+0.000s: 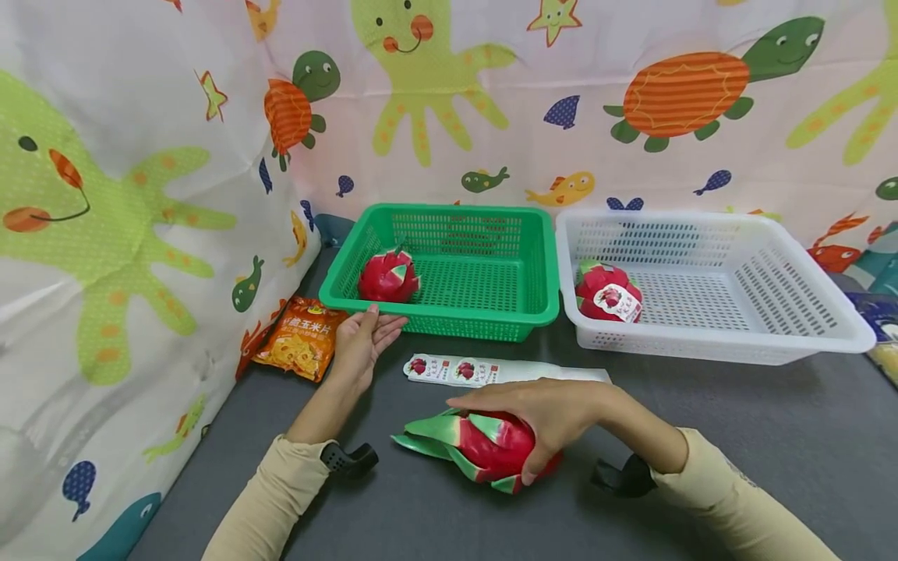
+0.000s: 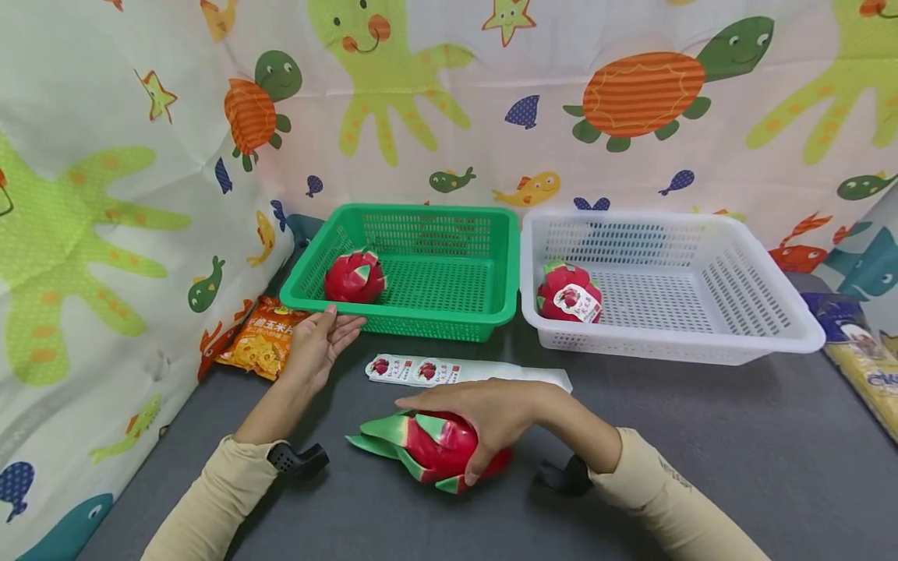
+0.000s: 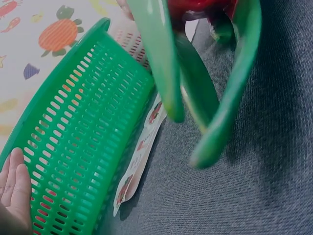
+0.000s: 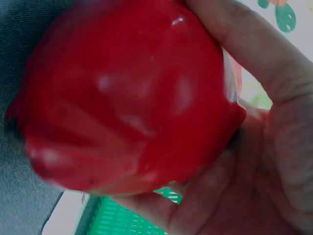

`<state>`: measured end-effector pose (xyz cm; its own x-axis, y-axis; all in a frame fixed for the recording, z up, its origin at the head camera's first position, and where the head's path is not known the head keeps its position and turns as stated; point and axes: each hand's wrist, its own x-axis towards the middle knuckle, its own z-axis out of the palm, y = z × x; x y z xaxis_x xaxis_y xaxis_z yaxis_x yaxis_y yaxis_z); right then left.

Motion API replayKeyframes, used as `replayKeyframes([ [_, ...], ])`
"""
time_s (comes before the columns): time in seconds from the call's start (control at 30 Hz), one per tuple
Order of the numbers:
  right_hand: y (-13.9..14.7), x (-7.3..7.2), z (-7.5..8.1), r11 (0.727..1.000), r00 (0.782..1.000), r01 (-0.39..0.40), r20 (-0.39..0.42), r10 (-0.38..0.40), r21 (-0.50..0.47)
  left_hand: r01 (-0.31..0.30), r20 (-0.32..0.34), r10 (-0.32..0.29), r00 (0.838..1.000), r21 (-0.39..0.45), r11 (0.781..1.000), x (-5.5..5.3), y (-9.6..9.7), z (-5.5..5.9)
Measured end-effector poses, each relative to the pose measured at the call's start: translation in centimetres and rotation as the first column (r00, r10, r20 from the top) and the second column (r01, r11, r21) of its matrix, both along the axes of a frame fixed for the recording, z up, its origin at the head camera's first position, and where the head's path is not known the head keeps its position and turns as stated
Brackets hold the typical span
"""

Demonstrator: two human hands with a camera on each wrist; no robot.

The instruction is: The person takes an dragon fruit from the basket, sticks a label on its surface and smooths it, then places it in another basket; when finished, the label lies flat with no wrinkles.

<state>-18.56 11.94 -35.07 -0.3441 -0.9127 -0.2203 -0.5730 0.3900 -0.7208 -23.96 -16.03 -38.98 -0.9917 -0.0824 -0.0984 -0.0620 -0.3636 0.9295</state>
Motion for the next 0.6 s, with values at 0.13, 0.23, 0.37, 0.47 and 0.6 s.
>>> replayKeyframes([
  [0.13,0.1,0.0,-0.2,1.000,1.000,0.005,0.027,-0.005,-0.001,0.026,-0.011,-0.026,1.000,-0.014,1.000,-0.1,-0.1,0.1],
  [0.23,0.9,-0.5,-0.6,0.998,0.993,0.034,0.111,-0.028,-0.056,0.041,0.000,-0.041,0.999,-0.015,0.999,-0.1,-0.1,0.2],
  [0.37,2.5,-2.0,-1.4,0.974,0.982,0.130,0.157,-0.101,-0.185,0.055,0.014,-0.055,0.998,-0.014,0.998,0.1,-0.2,0.3],
  [0.47,3.3,-3.0,-2.1,0.946,0.966,0.255,0.002,-0.259,-0.200,0.078,0.016,-0.078,0.997,-0.008,0.997,0.2,-0.2,0.4],
  [0.6,3.1,-3.4,-3.3,0.873,0.820,0.465,-0.300,-0.488,-0.148,0.097,0.002,-0.097,0.995,0.020,0.995,0.4,-0.1,0.5],
])
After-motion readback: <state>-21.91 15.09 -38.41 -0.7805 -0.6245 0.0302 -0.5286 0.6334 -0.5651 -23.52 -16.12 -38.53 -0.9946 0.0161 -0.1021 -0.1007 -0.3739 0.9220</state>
